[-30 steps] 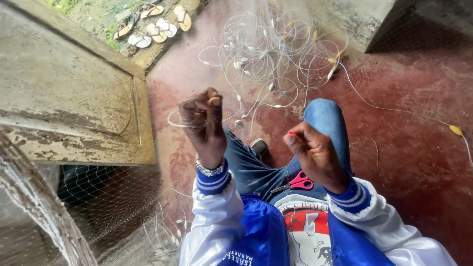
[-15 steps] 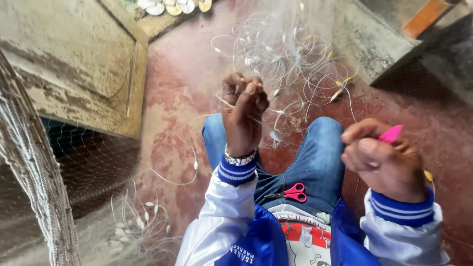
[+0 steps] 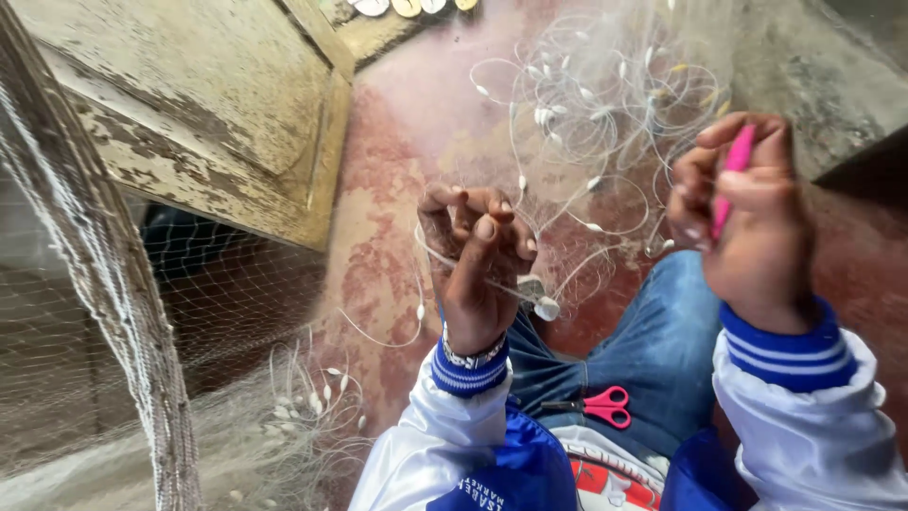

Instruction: The person sits on the floor and repairs a fishing net by threading a small white float onto the netting using a pink plastic tool. They repeatedly pull the float through the mesh and adjust the netting with both hands.

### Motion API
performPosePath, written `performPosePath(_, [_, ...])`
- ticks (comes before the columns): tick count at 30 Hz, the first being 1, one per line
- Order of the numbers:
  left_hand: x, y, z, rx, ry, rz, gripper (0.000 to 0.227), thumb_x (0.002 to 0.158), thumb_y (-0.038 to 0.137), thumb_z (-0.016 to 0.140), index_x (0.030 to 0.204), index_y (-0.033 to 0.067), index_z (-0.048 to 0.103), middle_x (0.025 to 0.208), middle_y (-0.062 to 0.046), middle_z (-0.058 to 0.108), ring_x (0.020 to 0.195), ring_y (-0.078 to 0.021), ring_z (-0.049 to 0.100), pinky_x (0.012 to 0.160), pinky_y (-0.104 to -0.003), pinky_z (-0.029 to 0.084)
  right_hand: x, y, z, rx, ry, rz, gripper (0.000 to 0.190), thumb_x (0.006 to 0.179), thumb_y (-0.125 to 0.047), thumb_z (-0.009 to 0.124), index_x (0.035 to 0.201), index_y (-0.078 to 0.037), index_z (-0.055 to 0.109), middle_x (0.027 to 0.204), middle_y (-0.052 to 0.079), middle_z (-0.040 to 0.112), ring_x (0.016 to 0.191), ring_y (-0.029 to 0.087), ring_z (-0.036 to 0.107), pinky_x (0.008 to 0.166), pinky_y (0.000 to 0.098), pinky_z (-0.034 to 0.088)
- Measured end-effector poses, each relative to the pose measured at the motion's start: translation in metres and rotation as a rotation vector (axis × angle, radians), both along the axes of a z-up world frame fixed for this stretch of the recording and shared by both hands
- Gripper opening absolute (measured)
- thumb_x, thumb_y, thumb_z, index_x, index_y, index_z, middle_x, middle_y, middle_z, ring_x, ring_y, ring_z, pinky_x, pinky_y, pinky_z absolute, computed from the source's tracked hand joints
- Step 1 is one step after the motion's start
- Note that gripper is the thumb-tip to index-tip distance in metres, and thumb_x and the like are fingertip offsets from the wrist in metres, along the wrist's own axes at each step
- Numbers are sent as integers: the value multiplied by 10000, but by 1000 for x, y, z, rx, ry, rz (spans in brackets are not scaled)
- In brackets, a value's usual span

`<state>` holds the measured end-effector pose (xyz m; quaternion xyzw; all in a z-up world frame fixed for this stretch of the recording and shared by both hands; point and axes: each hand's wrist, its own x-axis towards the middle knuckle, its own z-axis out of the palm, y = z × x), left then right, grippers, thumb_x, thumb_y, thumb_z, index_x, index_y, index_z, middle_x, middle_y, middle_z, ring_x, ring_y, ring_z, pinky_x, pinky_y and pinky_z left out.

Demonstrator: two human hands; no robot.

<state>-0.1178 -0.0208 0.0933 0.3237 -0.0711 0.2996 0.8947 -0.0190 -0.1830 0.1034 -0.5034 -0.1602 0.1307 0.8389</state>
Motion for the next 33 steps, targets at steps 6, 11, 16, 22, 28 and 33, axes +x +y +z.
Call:
performPosePath(6, [-2,-14,1,48,34,75,267,890,3,518,1104,107,398,930,-155,541,596,-246,554,570,-339,471,-3,31,20,-606,-785,-212,143,992,-113,395,1074,-5,441,989,115,479,747,185,454,655,298,386])
performPosePath(11, [0,-25,6,62,58,6,255,904,33,513,1107,122,388,925,-156,519,584,-250,573,499,-272,453,7,45,41,-580,-1039,-247,145,966,-79,481,1042,18,558,951,152,485,866,253,489,693,321,410])
performPosePath(16, [12,-40,2,-80,24,-26,279,875,-8,521,1108,81,398,894,-151,536,515,-226,535,510,-269,455,-3,40,46,-525,-1078,-234,200,978,-145,391,1018,20,497,968,155,467,910,254,456,769,320,378])
performPosePath(22, [35,-80,-16,-82,-7,-164,299,862,-30,549,1084,104,399,895,-125,584,516,-149,464,485,-218,402,-8,20,39,-99,-905,-370,244,956,-313,437,1040,-90,386,960,65,345,758,150,427,582,236,398])
performPosePath(28, [38,-84,-15,-63,-28,-120,243,882,45,520,1083,106,398,834,-66,464,565,-134,499,444,-204,324,-18,-78,36,-61,-781,-742,120,914,-193,391,932,-92,452,985,216,473,1041,253,482,687,340,402])
performPosePath(33, [39,-65,-17,-60,-39,-76,215,886,83,518,1056,108,390,720,-88,503,543,-110,418,434,-201,291,-26,-203,-23,171,-527,-541,246,850,-370,515,738,-173,418,725,-57,274,755,93,291,727,251,298])
